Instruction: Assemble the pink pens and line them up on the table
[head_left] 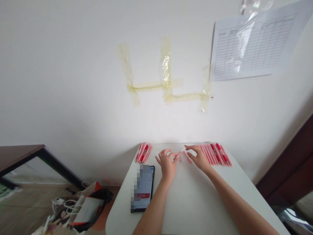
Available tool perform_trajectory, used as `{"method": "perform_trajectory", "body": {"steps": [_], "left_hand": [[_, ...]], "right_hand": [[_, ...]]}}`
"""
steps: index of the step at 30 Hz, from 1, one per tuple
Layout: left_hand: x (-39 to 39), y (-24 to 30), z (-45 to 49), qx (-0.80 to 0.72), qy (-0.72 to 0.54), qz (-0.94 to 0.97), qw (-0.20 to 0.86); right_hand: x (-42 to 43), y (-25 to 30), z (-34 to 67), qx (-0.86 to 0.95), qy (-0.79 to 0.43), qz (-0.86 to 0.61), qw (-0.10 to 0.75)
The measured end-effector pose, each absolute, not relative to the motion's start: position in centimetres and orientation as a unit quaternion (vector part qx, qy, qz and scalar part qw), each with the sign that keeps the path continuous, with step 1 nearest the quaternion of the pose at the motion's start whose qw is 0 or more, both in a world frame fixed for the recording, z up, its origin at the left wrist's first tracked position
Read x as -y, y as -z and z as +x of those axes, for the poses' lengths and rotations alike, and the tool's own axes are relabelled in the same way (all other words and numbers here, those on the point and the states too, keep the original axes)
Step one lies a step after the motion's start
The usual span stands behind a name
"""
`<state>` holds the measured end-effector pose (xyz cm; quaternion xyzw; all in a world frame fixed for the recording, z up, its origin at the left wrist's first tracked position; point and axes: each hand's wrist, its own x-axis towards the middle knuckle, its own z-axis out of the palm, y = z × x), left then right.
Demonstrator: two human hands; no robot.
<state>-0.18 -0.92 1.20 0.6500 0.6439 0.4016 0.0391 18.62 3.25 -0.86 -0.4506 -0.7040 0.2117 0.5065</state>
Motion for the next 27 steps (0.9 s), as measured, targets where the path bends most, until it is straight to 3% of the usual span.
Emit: {"method": "perform_trajectory", "body": {"steps": [27], "left_hand": [[1.0, -1.5, -0.3, -0.682, -0.397, 0.610, 0.065]], "right_hand": [[-3.4, 1.8, 18.3, 0.740, -0.131, -0.470, 0.463]]}}
